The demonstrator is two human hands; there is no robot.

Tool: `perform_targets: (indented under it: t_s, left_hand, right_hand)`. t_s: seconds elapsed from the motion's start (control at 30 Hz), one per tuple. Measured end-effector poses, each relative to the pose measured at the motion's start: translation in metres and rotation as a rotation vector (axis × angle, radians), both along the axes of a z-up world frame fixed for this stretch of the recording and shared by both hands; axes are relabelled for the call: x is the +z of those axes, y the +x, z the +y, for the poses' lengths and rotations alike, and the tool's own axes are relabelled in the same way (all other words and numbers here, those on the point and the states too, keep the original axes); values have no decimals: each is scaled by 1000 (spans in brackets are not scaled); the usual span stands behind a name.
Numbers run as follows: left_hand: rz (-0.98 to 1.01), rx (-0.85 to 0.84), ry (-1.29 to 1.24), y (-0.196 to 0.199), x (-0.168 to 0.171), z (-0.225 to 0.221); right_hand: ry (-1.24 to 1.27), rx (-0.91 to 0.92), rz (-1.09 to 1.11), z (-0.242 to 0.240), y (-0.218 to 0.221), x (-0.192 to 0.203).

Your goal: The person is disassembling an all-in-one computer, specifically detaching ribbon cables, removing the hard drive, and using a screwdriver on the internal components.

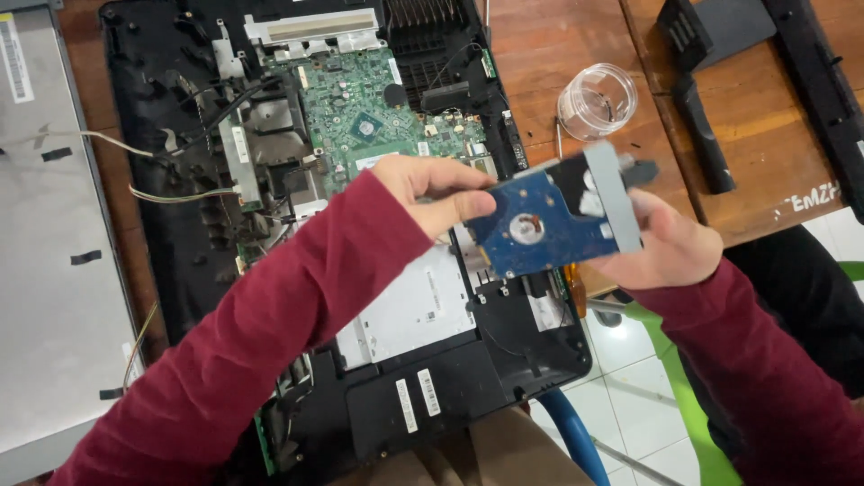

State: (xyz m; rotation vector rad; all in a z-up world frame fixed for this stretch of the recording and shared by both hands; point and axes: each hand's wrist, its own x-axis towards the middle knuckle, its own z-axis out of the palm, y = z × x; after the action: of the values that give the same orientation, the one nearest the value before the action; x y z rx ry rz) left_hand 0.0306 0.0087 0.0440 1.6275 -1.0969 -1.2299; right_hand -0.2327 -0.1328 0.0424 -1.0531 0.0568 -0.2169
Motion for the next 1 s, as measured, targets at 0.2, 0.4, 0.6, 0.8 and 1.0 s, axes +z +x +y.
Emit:
perform_targets:
  t_s: [0.2, 0.4, 0.6, 0.8, 1.0]
  left_hand:
    - [-312, -169, -1018, -5, -43, 2]
    - [-615, -97, -1201, 8, -40, 31]
    - [-793, 149, -701, 21, -82, 59]
    - [-1027, 148, -667, 27, -164, 63]
    - [-1073, 150, -634, 30, -174, 63]
  right_hand:
    - [-322, 401, -67, 11, 33, 38]
    - [-545, 444, -119, 24, 57, 26]
    - [-871, 49, -7, 45, 61, -23]
    - [-1706, -76, 189, 8, 53, -64]
    - [-1857, 28, 302, 2, 47, -56]
